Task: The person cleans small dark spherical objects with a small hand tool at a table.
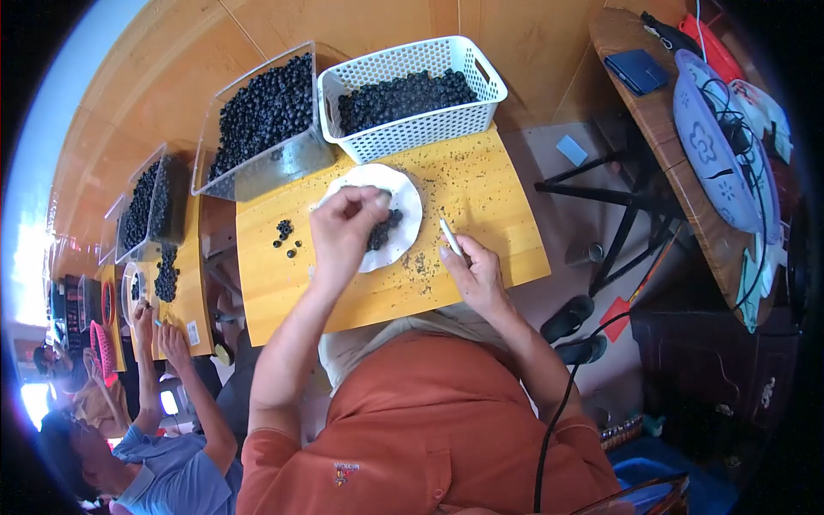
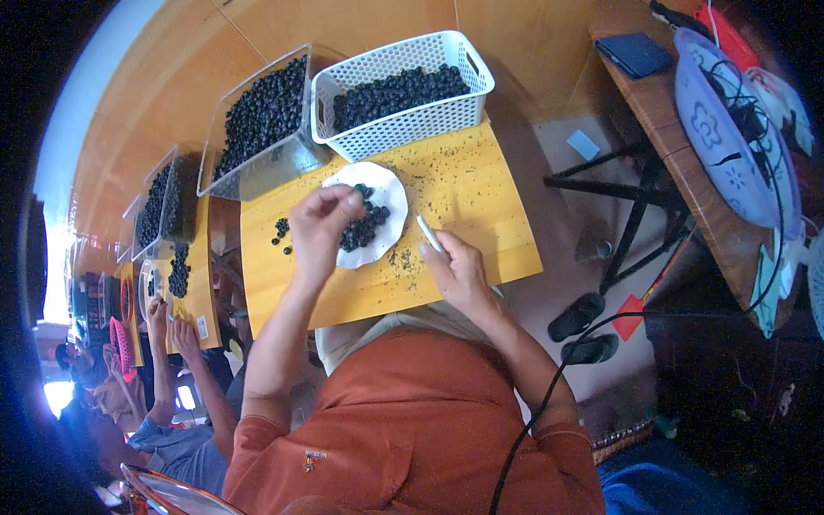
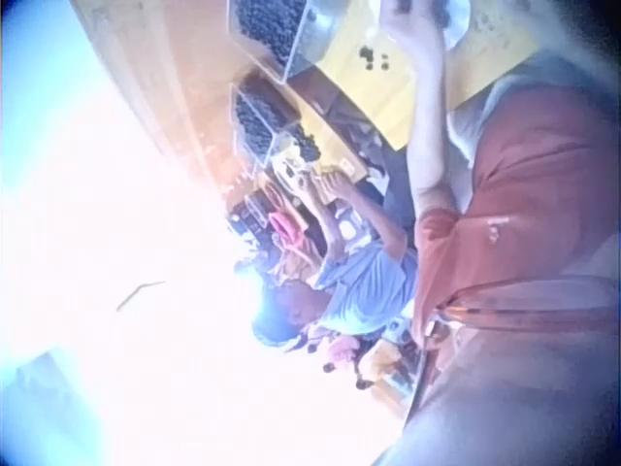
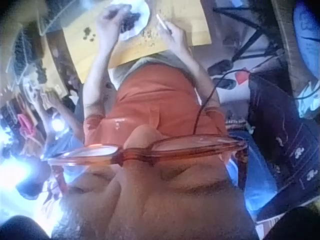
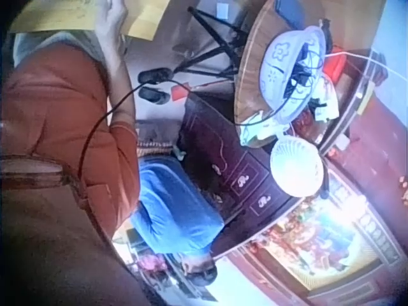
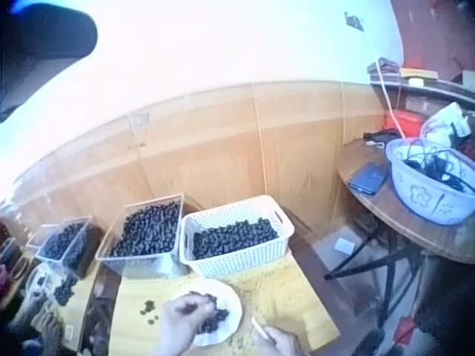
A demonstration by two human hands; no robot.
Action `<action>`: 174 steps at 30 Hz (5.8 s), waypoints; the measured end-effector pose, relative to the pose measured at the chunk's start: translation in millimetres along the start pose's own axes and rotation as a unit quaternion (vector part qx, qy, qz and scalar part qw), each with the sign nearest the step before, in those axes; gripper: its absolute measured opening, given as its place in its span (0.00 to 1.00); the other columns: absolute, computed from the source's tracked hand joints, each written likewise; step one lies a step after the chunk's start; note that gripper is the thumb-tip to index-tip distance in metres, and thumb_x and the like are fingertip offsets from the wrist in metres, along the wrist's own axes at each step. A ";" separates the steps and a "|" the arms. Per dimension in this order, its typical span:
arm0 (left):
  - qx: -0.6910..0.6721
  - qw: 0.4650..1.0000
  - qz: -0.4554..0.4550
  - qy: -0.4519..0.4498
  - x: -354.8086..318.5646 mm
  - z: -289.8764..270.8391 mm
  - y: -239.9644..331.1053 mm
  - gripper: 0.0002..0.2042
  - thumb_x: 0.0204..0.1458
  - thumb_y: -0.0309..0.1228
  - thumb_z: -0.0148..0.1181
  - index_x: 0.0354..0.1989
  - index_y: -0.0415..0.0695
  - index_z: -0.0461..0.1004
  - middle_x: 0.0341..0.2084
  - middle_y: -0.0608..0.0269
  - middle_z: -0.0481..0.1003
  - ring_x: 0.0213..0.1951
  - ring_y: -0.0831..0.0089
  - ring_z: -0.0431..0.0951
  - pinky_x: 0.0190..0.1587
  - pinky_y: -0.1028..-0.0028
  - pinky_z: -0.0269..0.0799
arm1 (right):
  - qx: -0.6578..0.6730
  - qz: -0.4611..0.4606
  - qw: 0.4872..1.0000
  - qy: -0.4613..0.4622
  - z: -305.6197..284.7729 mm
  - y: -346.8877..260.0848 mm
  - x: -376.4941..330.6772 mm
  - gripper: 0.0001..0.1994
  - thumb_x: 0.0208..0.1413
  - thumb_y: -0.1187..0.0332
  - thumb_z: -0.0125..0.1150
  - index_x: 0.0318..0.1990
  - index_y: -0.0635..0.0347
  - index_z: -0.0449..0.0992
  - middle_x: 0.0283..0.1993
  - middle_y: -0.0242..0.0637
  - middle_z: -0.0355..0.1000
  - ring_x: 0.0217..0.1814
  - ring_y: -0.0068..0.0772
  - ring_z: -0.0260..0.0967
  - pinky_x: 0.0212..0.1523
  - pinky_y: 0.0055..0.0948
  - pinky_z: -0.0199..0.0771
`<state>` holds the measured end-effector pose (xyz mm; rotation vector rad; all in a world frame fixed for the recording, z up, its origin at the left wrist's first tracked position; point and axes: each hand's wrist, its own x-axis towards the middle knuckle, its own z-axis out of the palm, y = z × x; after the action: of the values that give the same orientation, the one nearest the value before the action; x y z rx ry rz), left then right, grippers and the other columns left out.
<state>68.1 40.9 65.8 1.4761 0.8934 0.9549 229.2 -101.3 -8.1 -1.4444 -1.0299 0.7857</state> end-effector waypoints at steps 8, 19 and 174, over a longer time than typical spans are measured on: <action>0.250 0.944 0.200 0.075 133.1 10.0 38.5 0.10 0.50 0.28 0.66 0.39 0.37 0.80 0.28 0.55 0.81 0.29 0.74 0.80 0.34 0.74 0.75 | -0.011 -0.030 0.999 0.008 2.5 1.5 -4.7 0.11 0.62 0.65 0.58 0.41 0.65 0.75 0.19 0.27 0.60 0.22 0.15 0.55 0.22 0.25 0.57; 0.393 0.876 0.248 -0.128 64.6 -23.3 -20.5 0.07 0.45 0.22 0.67 0.35 0.39 0.80 0.34 0.55 0.80 0.37 0.61 0.81 0.40 0.69 0.76 | 0.020 -0.022 0.999 0.023 1.1 -0.8 -1.4 0.11 0.61 0.66 0.58 0.32 0.65 0.71 0.18 0.27 0.55 0.23 0.14 0.51 0.21 0.25 0.52; -0.391 0.892 -0.221 -0.055 -81.1 -7.0 -37.2 0.05 0.54 0.18 0.61 0.39 0.38 0.78 0.36 0.57 0.80 0.37 0.72 0.81 0.42 0.74 0.83 | -0.210 -0.196 0.953 -0.099 16.6 -33.4 3.0 0.15 0.58 0.56 0.60 0.33 0.60 0.71 0.26 0.45 0.72 0.27 0.50 0.73 0.27 0.44 0.70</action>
<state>29.1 -26.8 22.2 0.5891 0.6041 0.7420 210.1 -92.6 22.8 -1.4586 -1.6547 0.4391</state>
